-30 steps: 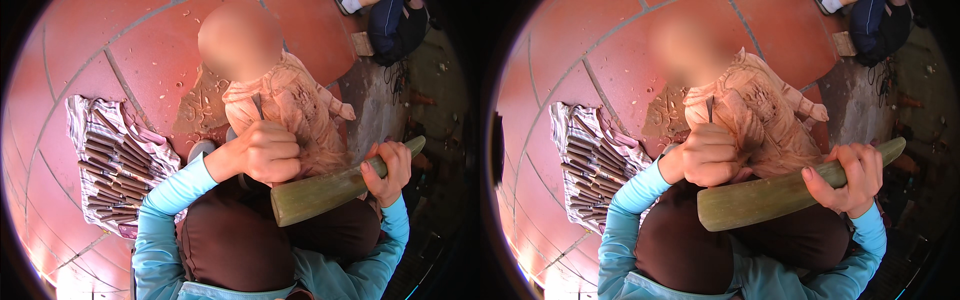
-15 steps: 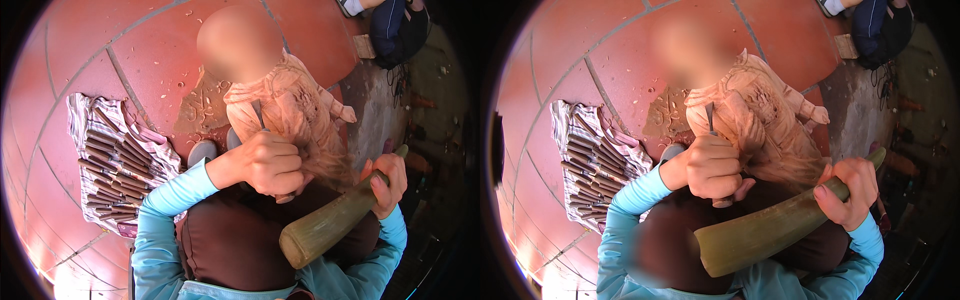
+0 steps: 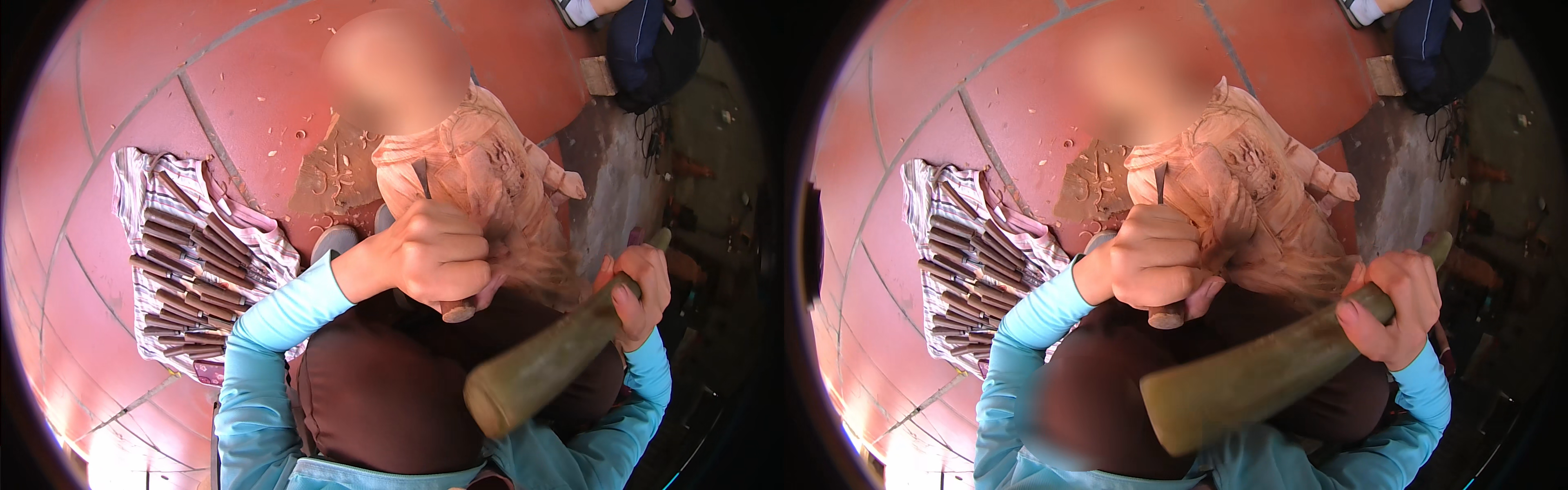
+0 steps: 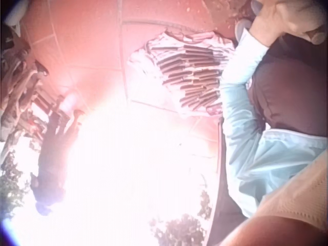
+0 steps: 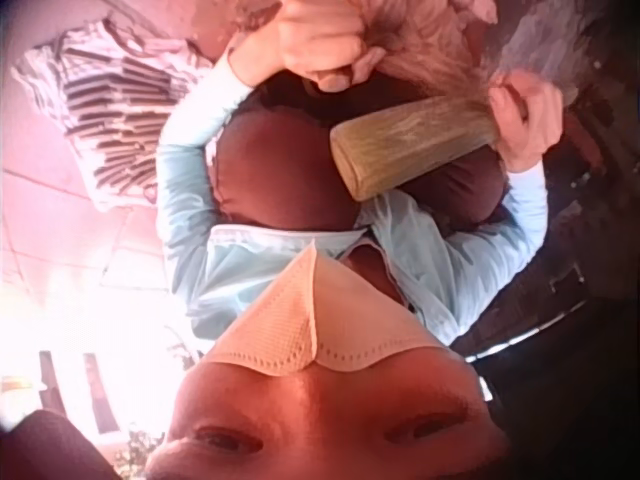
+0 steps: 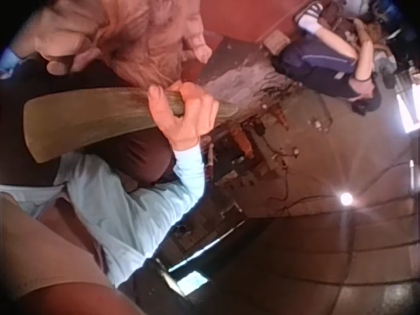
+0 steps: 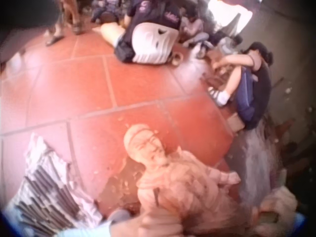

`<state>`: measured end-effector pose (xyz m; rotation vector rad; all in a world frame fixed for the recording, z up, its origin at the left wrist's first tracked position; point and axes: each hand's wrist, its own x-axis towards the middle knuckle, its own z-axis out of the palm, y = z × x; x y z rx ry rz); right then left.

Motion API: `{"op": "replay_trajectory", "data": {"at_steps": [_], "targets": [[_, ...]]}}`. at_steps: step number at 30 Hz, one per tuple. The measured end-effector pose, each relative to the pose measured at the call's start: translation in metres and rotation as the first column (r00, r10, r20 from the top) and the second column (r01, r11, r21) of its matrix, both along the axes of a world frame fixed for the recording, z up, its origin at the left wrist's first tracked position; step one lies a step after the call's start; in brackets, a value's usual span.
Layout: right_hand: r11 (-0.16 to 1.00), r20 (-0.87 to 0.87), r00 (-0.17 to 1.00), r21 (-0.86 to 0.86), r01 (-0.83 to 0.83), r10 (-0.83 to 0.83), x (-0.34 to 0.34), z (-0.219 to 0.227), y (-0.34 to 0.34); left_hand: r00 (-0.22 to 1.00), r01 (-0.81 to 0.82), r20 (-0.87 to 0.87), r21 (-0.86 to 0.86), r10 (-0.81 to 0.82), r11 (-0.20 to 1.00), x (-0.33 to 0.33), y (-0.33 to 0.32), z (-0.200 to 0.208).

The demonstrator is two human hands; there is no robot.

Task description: The person carves a wooden statue of a seated figure using a chisel and a wooden mallet. They repeatedly strike the chisel to shape the chest and torso area of the sculpture, which rests on the floor in front of them.

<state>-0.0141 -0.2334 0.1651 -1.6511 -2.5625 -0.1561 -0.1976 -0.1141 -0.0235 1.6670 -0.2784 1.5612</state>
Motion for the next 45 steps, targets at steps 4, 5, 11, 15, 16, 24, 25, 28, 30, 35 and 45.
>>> {"op": "replay_trajectory", "data": {"at_steps": [4,5,11,15,16,24,25,28,30,35,45], "targets": [[1.0,0.104,0.995,-0.014,0.002,0.0,-0.006,0.004,0.009,1.0,0.003,0.011,-0.079,-0.002,0.997,-0.005,0.0,-0.001],[0.999,0.205,0.978,-0.038,0.036,-0.027,-0.011,0.008,0.012,1.0,0.006,0.023,-0.1,-0.004,0.995,-0.005,0.001,-0.002],[0.994,-0.071,0.994,0.077,-0.075,0.081,0.001,-0.002,0.006,1.0,0.003,0.004,-0.079,-0.003,0.997,-0.008,0.002,0.003],[0.997,0.177,0.981,-0.009,-0.078,0.078,-0.015,0.009,0.017,1.0,-0.001,0.031,-0.079,0.004,0.997,-0.005,0.001,-0.004],[0.997,0.094,0.993,0.021,-0.078,0.076,-0.012,0.006,0.015,1.0,0.008,0.027,-0.07,-0.006,0.998,-0.006,0.001,-0.002],[0.998,0.121,0.992,0.045,-0.032,0.027,-0.007,0.002,0.019,0.997,0.057,0.053,-0.025,-0.055,0.998,-0.006,0.0,-0.014],[0.992,0.024,0.997,0.097,-0.078,0.076,0.003,-0.005,0.015,0.998,0.029,0.05,-0.026,-0.027,0.999,-0.006,-0.002,-0.01],[0.992,0.02,0.995,0.081,-0.1,0.099,0.001,-0.006,0.014,0.999,-0.001,0.048,-0.011,0.002,1.0,-0.007,0.0,-0.009],[0.997,0.254,0.965,0.015,-0.076,0.07,-0.013,0.0,0.025,0.997,-0.014,0.07,-0.001,0.014,1.0,-0.005,0.0,-0.011],[0.988,0.033,0.989,0.053,-0.144,0.143,-0.004,-0.002,0.019,0.998,-0.024,0.055,-0.027,0.026,0.999,-0.006,-0.001,-0.008],[1.0,0.09,0.996,0.002,-0.007,0.007,-0.017,0.004,0.01,0.99,-0.104,0.107,0.066,0.096,0.992,-0.005,-0.02,0.0]]}}
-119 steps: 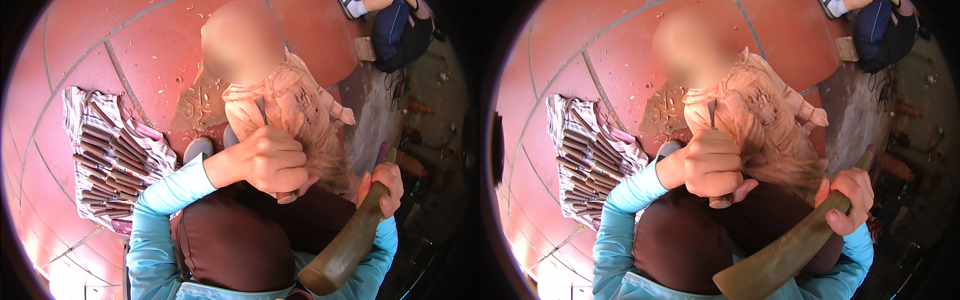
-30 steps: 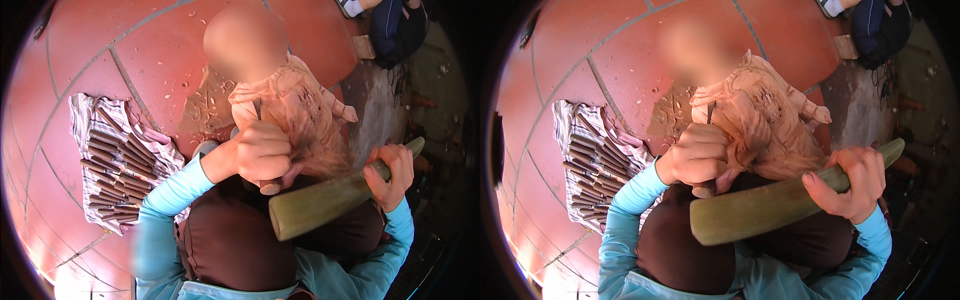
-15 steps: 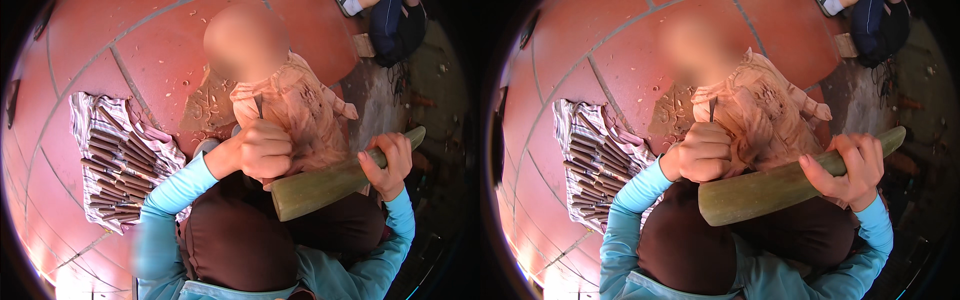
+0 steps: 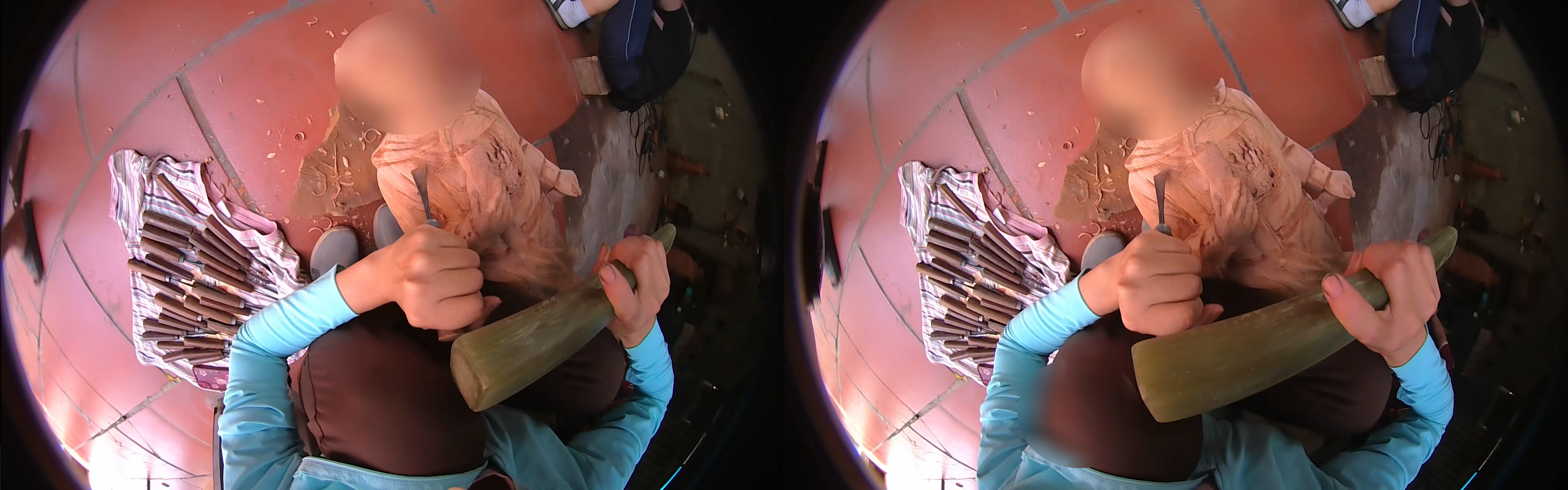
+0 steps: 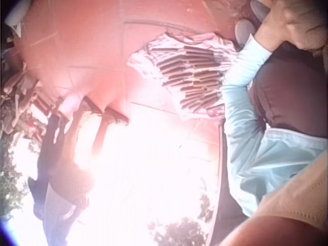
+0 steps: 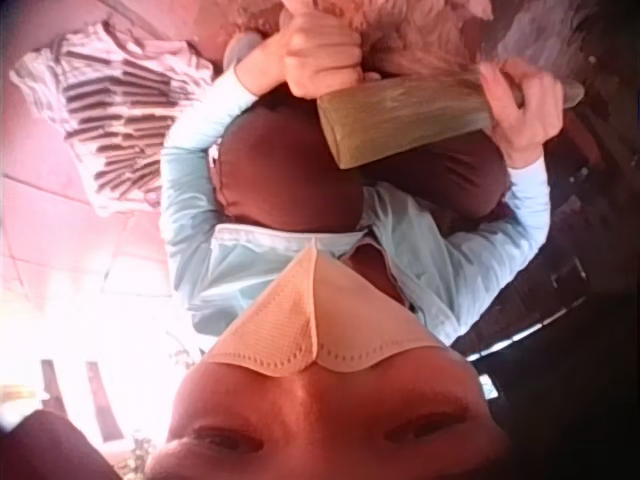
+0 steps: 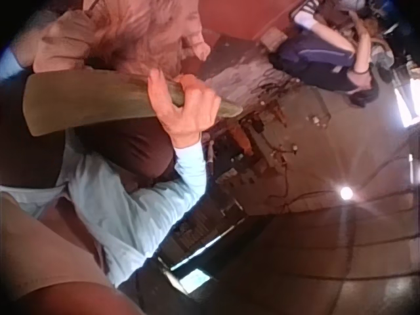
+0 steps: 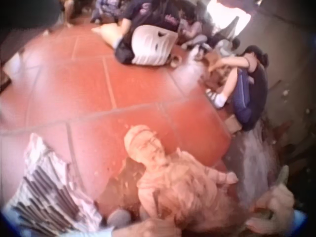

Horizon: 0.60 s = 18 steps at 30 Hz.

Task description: The person carves a wooden statue of a seated figure using a chisel and a wooden mallet. They repeatedly strike the chisel to shape the chest and torso area of the sculpture, which rests on the floor in front of them.

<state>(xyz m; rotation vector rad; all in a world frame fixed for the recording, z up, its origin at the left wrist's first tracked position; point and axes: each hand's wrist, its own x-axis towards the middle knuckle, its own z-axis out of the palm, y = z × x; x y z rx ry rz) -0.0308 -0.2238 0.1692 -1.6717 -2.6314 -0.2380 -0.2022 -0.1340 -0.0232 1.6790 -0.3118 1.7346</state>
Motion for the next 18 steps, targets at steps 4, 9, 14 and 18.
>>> {"op": "replay_trajectory", "data": {"at_steps": [4,9,14,18], "targets": [[0.998,-0.036,0.997,-0.014,0.063,-0.064,0.0,0.0,-0.006,0.996,-0.053,-0.069,-0.012,0.052,0.999,0.004,0.004,-0.007],[1.0,-0.166,0.986,-0.006,-0.007,0.006,0.003,-0.003,-0.007,0.997,-0.028,-0.068,-0.061,0.024,0.998,-0.001,0.006,-0.008],[0.994,-0.16,0.983,-0.082,0.079,-0.091,-0.004,0.006,-0.001,0.993,0.072,-0.075,-0.175,-0.087,0.982,-0.012,0.017,-0.004],[0.999,0.084,0.996,-0.041,0.021,-0.018,-0.018,0.012,0.013,0.991,0.099,-0.064,-0.196,-0.113,0.976,-0.015,0.02,-0.007]]}}
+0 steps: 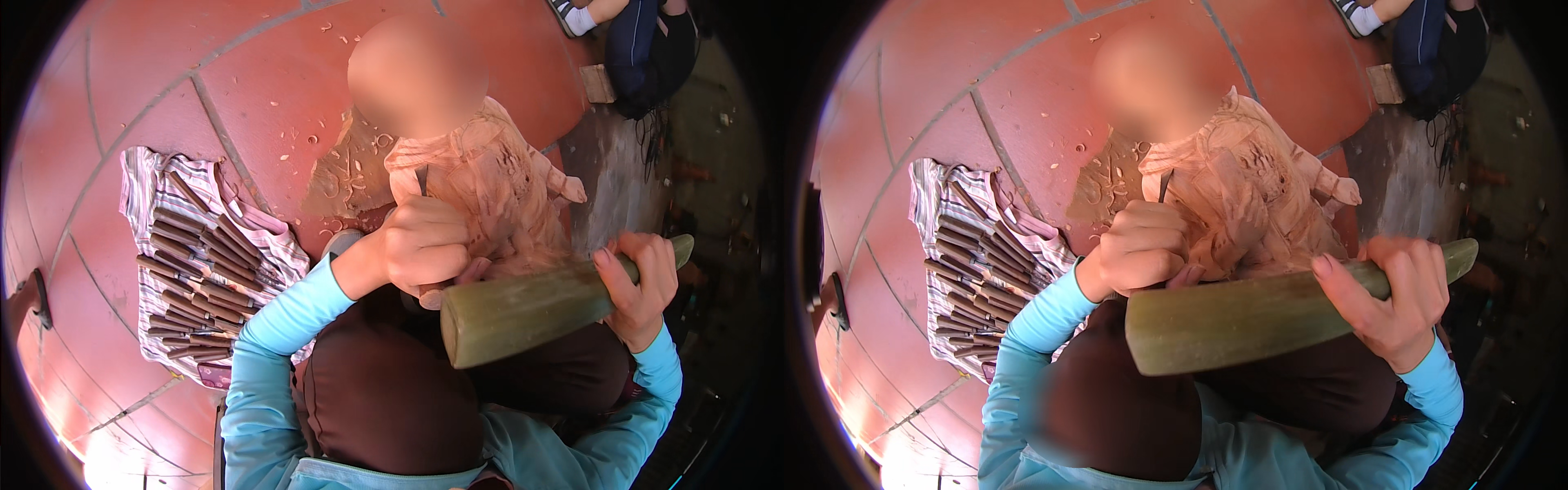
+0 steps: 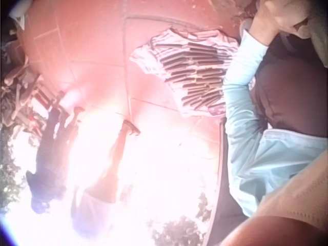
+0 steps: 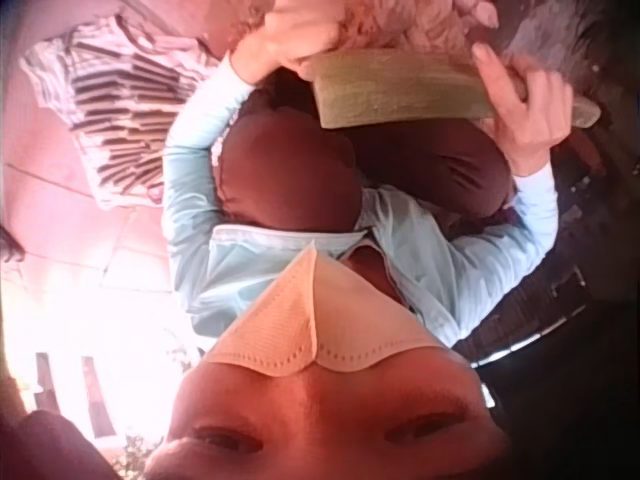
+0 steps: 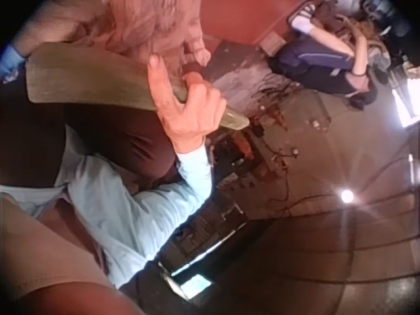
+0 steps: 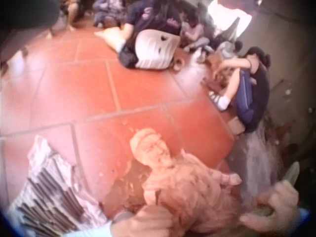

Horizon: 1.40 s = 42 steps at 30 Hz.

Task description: The person carves a wooden statue of a seated figure using a chisel and a wooden mallet. They repeatedly strike the chisel to shape the chest and torso area of the sculpture, which rests on the floor in front of them.

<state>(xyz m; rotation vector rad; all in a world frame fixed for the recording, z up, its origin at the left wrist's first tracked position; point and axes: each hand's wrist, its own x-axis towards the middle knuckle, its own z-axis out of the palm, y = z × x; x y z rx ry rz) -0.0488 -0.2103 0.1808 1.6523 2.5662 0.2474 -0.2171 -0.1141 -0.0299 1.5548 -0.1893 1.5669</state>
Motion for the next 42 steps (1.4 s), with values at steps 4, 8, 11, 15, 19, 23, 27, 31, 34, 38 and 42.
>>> {"op": "replay_trajectory", "data": {"at_steps": [4,8,11,15,19,23,27,31,34,38,42], "targets": [[1.0,-0.166,0.986,-0.012,-0.003,0.001,0.001,-0.001,0.0,1.0,0.022,0.012,0.008,-0.022,1.0,-0.002,0.001,0.001],[0.995,0.057,0.994,0.016,-0.097,0.096,-0.007,0.002,0.011,0.999,0.024,0.034,0.038,-0.025,0.999,-0.003,0.005,-0.007],[0.994,-0.14,0.985,0.05,-0.095,0.101,0.0,-0.004,0.005,0.999,0.039,0.015,0.033,-0.039,0.999,-0.005,0.004,-0.004],[0.994,-0.003,0.994,0.02,-0.109,0.109,-0.006,0.0,0.016,0.996,0.081,0.028,0.103,-0.084,0.991,-0.005,0.008,-0.012],[0.989,-0.053,0.989,0.057,-0.136,0.139,-0.01,-0.002,0.015,0.998,0.057,0.029,0.059,-0.059,0.997,-0.008,0.004,-0.008],[0.995,-0.056,0.994,0.005,-0.095,0.095,-0.019,0.001,0.021,0.995,0.08,0.052,0.002,-0.08,0.997,-0.011,0.008,-0.009],[0.995,-0.04,0.994,0.038,-0.097,0.099,-0.022,0.0,0.02,0.993,0.067,0.094,-0.027,-0.065,0.997,-0.008,0.007,-0.009],[0.985,-0.016,0.988,0.078,-0.152,0.154,-0.021,-0.002,0.027,0.991,0.13,0.042,0.011,-0.13,0.991,-0.013,0.01,-0.01],[0.989,0.119,0.982,0.003,-0.145,0.143,-0.026,0.004,0.024,0.991,0.122,0.049,0.018,-0.122,0.992,-0.014,0.013,-0.012],[0.988,-0.102,0.984,-0.032,-0.152,0.148,-0.025,0.005,0.025,0.993,0.115,0.033,0.022,-0.116,0.993,-0.014,0.009,-0.01],[0.984,0.132,0.976,-0.002,-0.176,0.175,-0.026,0.003,0.029,0.992,0.12,0.038,0.08,-0.124,0.99,-0.013,0.012,-0.017]]}}
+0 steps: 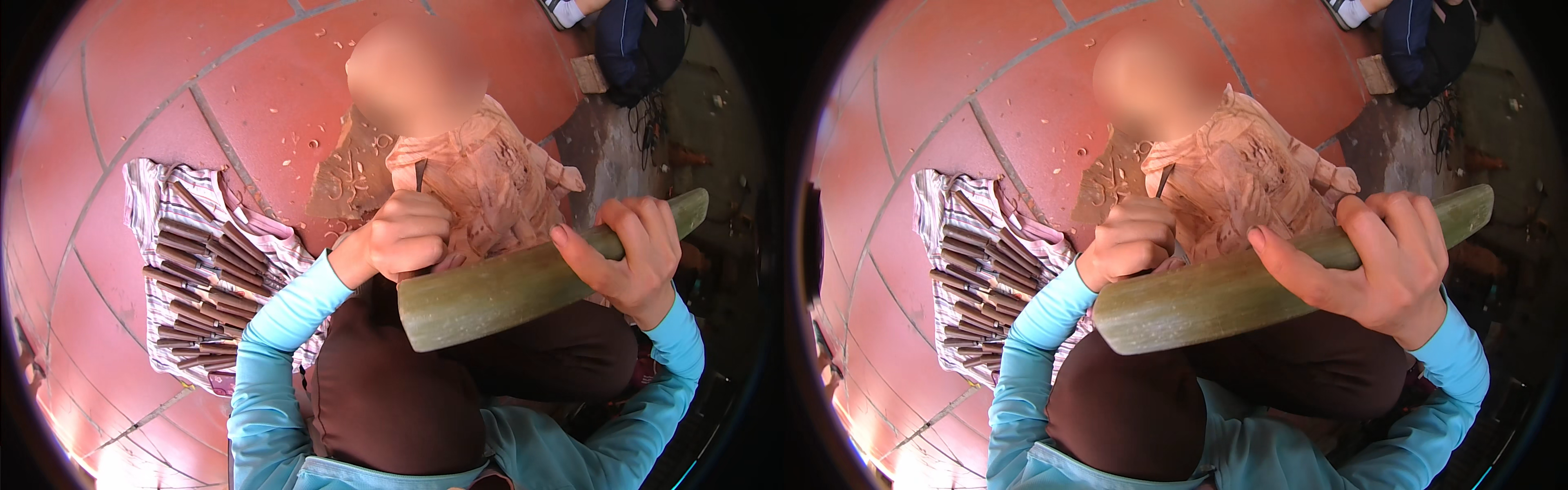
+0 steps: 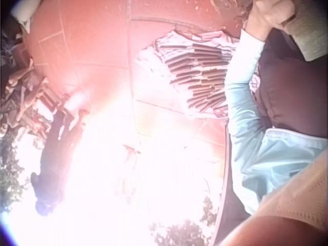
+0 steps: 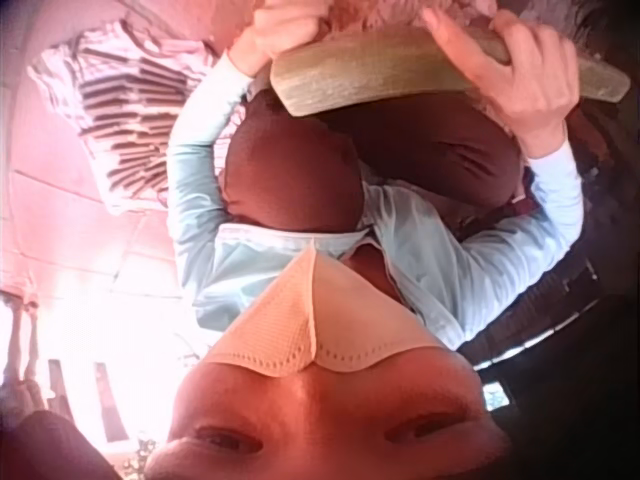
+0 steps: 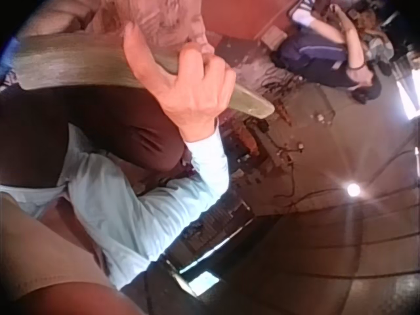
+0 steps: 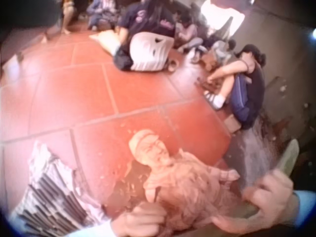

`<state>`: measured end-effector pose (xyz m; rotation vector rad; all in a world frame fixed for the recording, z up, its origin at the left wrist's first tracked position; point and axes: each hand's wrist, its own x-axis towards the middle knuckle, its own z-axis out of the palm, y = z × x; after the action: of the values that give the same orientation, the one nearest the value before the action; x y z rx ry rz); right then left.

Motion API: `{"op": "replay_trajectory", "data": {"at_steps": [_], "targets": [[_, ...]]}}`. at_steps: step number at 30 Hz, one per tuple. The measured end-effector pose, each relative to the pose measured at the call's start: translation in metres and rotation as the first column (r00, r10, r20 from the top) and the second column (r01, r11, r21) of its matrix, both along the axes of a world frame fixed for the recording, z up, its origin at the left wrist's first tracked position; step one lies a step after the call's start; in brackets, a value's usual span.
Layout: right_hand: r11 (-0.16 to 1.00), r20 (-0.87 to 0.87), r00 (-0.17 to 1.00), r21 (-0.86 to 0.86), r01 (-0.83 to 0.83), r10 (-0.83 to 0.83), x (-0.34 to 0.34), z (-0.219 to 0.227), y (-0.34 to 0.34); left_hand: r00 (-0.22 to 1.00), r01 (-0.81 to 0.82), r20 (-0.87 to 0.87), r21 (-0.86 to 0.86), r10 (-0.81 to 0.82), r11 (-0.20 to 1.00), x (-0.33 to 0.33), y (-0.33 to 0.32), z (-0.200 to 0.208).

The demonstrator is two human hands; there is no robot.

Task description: The person carves a wooden statue of a seated figure using a chisel and a wooden mallet. They repeatedly strike the chisel to shape the chest and torso area of the sculpture, which rests on the floor in front of them.

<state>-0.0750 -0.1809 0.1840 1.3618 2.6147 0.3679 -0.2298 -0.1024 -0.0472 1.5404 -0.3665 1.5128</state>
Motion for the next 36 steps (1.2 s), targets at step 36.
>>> {"op": "replay_trajectory", "data": {"at_steps": [36], "targets": [[0.497,-0.684,0.031,-0.498,0.711,-0.729,0.087,-0.075,0.017,0.692,-0.649,-0.649,-0.367,0.317,0.666,0.108,0.025,0.061]]}}
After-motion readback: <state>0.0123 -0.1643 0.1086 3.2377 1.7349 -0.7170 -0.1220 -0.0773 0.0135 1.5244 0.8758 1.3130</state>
